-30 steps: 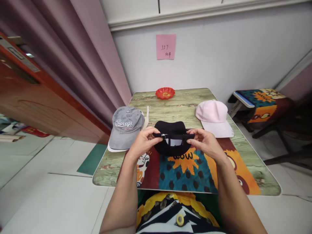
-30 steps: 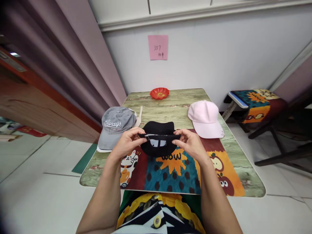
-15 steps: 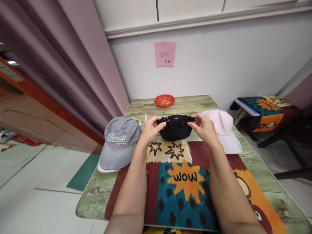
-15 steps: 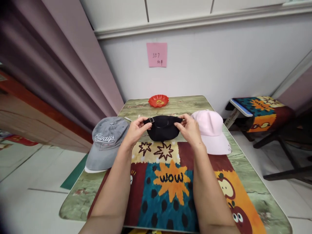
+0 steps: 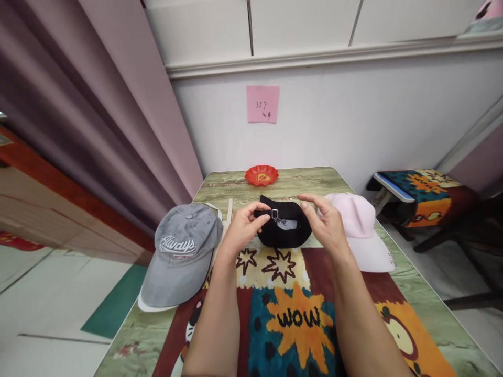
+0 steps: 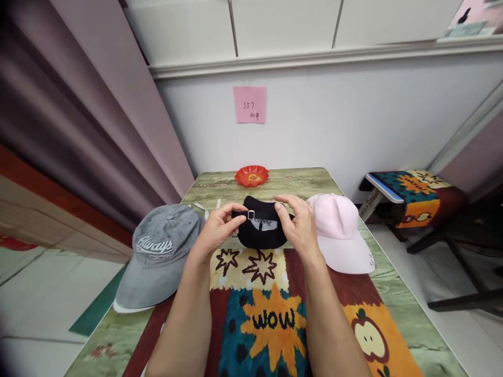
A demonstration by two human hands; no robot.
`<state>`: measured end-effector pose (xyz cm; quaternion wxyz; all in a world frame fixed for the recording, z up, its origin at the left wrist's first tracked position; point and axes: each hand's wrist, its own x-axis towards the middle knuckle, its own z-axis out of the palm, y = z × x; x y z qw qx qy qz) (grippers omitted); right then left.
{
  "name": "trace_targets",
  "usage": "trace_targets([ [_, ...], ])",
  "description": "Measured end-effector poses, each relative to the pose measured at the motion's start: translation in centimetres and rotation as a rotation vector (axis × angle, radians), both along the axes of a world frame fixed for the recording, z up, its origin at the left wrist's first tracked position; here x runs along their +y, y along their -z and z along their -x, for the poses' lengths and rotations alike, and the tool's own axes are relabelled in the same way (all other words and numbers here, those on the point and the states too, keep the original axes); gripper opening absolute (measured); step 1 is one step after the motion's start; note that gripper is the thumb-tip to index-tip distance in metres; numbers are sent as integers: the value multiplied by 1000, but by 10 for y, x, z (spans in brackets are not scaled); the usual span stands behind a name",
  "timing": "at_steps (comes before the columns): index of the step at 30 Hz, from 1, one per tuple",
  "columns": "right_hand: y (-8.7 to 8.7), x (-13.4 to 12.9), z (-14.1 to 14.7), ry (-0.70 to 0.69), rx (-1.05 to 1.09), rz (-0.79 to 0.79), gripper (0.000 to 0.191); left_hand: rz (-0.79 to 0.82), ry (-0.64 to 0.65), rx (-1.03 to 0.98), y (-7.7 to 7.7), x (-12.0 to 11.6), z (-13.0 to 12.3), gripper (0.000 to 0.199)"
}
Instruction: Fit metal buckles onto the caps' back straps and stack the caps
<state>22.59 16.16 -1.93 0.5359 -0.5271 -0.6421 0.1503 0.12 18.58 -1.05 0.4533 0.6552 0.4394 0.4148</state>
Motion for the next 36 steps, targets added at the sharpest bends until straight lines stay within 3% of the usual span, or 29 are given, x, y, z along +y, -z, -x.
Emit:
trace_targets([
  [3,-2,-1,7,-46,-115,24,25,16,44,-25,0,-3,-1,26],
  [6,1,0,7,-79,-179,109,22,33,1,-51,4,0,1,29],
  [14,14,7,1,-92,-34,183,27,84,-73,-148,13,8,1,34],
  [20,9,5,8,-100,-48,159,29,119,-136,-150,13,7,-4,39],
  [30,8,5,16,-145,-119,122,24,70,-27,-11,3,-1,-5,29],
  [36,13,6,16,-135,-109,122,25,62,-36,-35,11,4,-1,26],
])
